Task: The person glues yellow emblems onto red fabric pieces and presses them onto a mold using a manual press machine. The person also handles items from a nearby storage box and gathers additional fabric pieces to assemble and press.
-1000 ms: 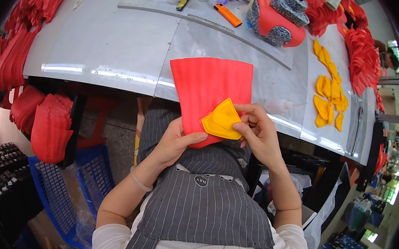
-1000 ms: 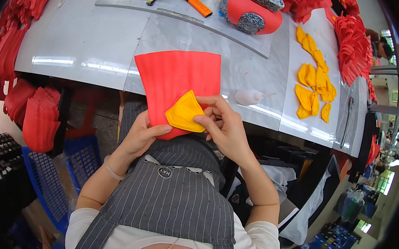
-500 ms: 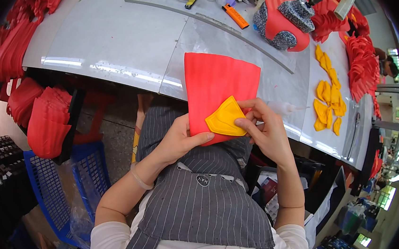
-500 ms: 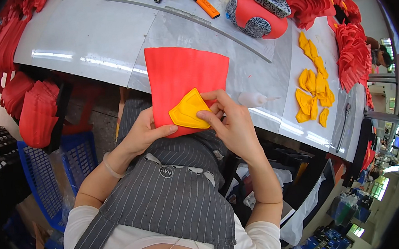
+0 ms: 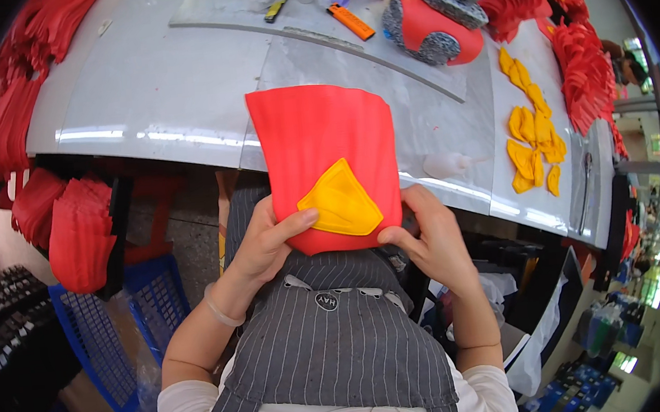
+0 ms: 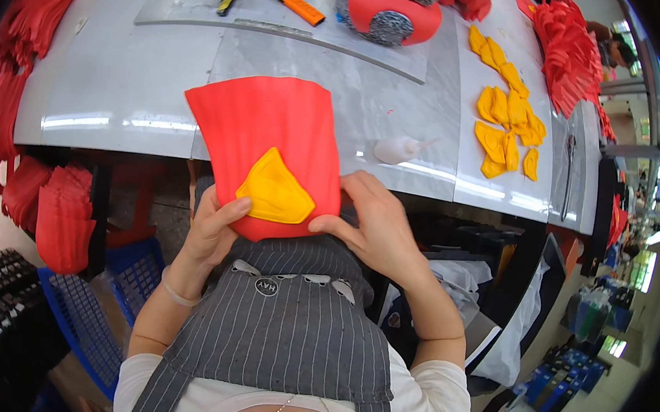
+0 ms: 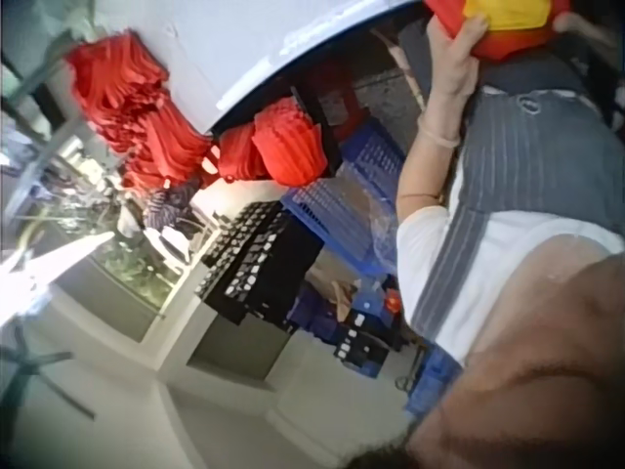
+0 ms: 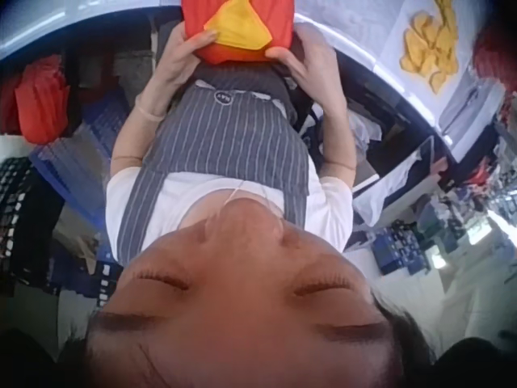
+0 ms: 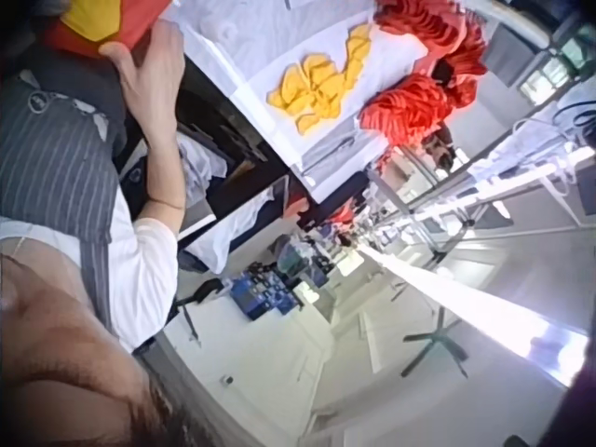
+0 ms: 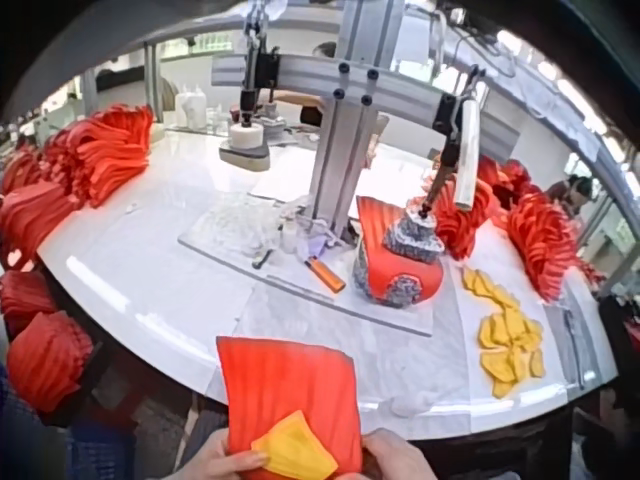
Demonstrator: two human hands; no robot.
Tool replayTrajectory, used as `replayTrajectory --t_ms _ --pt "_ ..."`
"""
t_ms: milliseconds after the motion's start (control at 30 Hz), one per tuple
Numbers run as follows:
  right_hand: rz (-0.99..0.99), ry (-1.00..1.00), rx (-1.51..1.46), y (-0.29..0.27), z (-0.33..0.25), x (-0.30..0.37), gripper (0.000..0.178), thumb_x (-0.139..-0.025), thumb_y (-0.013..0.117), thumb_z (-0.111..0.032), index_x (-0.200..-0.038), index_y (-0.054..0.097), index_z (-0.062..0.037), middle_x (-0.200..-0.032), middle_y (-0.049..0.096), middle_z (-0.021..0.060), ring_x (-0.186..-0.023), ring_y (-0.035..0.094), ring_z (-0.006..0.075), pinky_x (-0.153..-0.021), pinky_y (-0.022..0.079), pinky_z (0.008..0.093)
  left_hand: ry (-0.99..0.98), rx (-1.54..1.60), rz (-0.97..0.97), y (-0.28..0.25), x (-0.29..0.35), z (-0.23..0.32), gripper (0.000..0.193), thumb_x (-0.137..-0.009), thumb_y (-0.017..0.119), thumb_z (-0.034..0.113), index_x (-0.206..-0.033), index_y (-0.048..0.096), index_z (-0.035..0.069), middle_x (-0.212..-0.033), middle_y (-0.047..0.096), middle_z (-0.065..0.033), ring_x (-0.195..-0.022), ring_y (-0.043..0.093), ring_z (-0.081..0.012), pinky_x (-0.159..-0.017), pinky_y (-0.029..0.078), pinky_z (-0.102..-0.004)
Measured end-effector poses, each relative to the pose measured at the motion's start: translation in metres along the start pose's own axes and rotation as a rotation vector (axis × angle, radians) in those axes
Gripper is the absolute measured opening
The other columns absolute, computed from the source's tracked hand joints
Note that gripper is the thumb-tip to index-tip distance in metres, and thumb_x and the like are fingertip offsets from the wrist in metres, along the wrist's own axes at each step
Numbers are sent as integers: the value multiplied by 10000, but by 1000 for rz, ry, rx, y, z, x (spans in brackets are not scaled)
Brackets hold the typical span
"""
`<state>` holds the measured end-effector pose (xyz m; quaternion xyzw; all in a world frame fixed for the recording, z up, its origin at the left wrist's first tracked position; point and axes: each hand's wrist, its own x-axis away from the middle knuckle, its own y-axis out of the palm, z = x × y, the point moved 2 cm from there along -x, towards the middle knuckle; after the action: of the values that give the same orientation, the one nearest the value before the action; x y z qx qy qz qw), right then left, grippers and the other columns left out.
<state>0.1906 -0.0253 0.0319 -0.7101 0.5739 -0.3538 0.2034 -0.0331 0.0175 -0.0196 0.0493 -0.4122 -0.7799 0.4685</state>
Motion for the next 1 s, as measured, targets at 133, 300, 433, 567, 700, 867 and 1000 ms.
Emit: replayTrajectory --t_ms 133,300,433,567,700,867,1000 --pt "87 -175 -715 16 3 -5 563 -793 768 -117 -1246 457 5 -1114 610 68 -1010 589 117 -843 472 251 43 -50 15 11 -4 -4 404 -883 631 88 -1242 513 -57 -1211 605 -149 -1110 590 -193 -981 444 -320" --pt "108 -39 -1240 22 3 -10 607 -809 720 -15 -1316 387 5 -1234 560 105 -1150 555 166 -971 450 294 164 -253 60 20 -5 -7 413 -879 629 76 -1251 504 -54 -1216 604 -142 -1131 577 -197 -1001 426 -330" --pt "121 -33 -1263 17 3 -14 624 -798 727 -3 -1317 381 5 -1241 553 110 -1153 553 172 -981 450 312 153 -223 82 28 -8 -7 411 -879 628 71 -1251 504 -51 -1220 602 -140 -1132 576 -197 -1009 418 -332" --pt "147 -115 -1136 10 3 -15 646 -779 751 -11 -1311 384 6 -1244 547 107 -1150 545 165 -980 450 314 163 -225 87 33 -5 -11 413 -877 627 62 -1252 499 -55 -1219 601 -145 -1133 577 -200 -1014 417 -336" --pt "164 -162 -1092 2 -1 -16 670 -764 772 -21 -1309 385 8 -1240 545 101 -1148 536 159 -982 446 314 160 -184 103 44 -6 -5 447 -860 637 57 -1267 487 -52 -1228 593 -146 -1140 577 -208 -1025 410 -343" --pt "217 -225 -1129 -9 -23 -8 675 -760 780 -37 -1305 386 17 -1237 542 100 -1136 535 141 -970 443 305 145 -175 -70 48 -8 19 495 -837 654 56 -1287 474 -42 -1236 589 -144 -1149 575 -214 -1033 404 -348" --pt "169 -263 -699 -43 -37 -7 640 -798 757 -88 -1304 379 17 -1186 575 111 -1084 562 126 -931 455 292 256 -225 -57 55 -8 34 527 -841 640 72 -1318 446 -38 -1276 565 -150 -1191 551 -238 -1054 391 -371"
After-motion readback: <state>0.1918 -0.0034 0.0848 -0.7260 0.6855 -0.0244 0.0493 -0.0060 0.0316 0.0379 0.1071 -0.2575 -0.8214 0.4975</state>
